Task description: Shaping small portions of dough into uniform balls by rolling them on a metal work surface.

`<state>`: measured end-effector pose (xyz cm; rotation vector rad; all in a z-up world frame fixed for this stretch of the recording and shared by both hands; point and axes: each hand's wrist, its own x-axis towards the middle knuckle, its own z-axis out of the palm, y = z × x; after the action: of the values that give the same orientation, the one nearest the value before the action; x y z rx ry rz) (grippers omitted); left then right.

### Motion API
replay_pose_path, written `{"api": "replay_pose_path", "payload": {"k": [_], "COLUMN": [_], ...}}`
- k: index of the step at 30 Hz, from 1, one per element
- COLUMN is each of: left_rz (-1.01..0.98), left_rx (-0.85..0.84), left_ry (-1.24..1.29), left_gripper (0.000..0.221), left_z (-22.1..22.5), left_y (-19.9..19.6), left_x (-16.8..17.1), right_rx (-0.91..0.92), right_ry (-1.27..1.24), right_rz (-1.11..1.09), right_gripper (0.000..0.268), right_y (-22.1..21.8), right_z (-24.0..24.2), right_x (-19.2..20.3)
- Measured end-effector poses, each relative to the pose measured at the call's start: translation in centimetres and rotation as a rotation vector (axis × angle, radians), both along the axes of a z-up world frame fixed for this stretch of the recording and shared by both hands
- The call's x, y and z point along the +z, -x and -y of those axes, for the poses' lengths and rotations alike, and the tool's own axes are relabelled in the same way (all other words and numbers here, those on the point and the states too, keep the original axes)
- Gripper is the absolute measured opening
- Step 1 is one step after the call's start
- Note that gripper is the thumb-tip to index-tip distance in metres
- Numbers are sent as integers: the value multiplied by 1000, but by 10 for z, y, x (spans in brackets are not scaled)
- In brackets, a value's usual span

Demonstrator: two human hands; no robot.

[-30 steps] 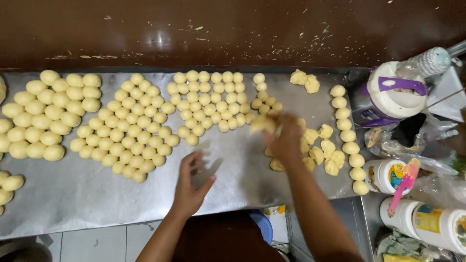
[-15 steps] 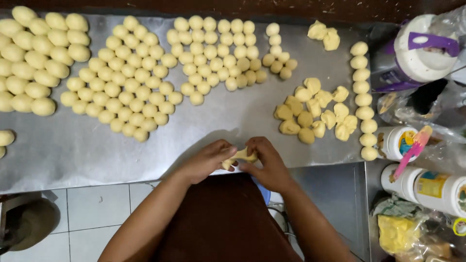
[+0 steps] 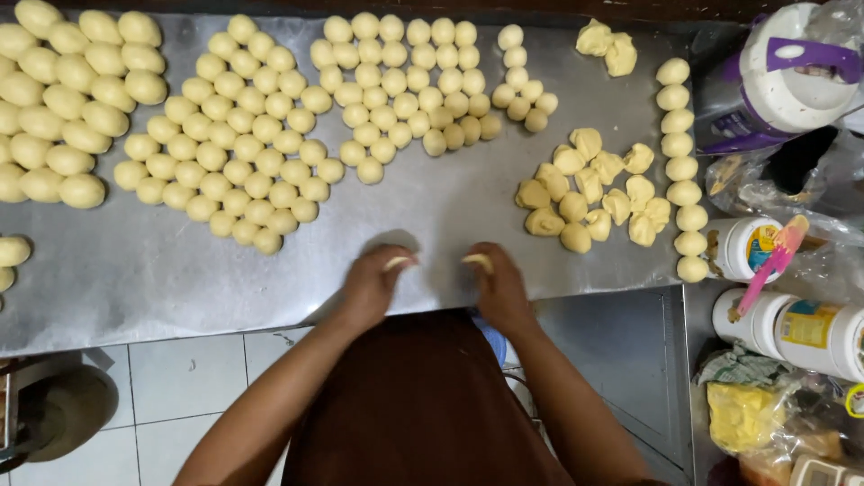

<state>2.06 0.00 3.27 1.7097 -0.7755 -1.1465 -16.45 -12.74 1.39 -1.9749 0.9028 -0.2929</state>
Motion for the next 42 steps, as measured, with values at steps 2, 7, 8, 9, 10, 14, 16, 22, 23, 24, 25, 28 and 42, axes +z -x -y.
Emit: {"api": "replay_pose_path", "payload": {"k": [2,7,8,9,10,14,16,22,23,24,25,28,42], "left_rz": [252,1071,1179,1173,1036,869,981,1173,1097,1095,950,1037,1196], "left_rx": [-168,-456,-391,-399,-383,-565,-502,-257,-225,-223,-290,-380,-186], "left_ry": [170,159,160,156,51,271,249,197,270,264,336,320,138], "left_gripper": [26,25,36,36,47,34,30,39,35,35,25,24,24], "left_z": [-16,-15,4,14,25,-28,-29,35,39,11,-11,-16,13], "left_y": [-18,-37,-41,-33,-25,4,-22,-7,11,8,1,-44,-22], "left_x": [23,-56,-64,-61,-57,-77,-74,-98,-116,-102,-89,-99,-88], "right_rx": [108,287,181,180,192,477,438,138,80,85,167,244,147], "right_ry": [259,667,807,798,712,449,567,372,139,134,185,436,580], "right_rz": [-41,-323,-275,-280,-183,-121,-160,-82,80,79,21,-125,-176], "right_gripper": [25,22,22,22,30,22,25,32,35,35,35,27,19], "right_y": [26,-5,-19,-29,-39,15,28,-56,-62,-34,-8,5,-45], "right_z": [16,15,25,19,13,-19,26,10,-4,-7,-4,37,23], "right_x": [-29,-32,-43,-53,-64,-79,-94,-26,-23,-32,-41,-70,-39]}}
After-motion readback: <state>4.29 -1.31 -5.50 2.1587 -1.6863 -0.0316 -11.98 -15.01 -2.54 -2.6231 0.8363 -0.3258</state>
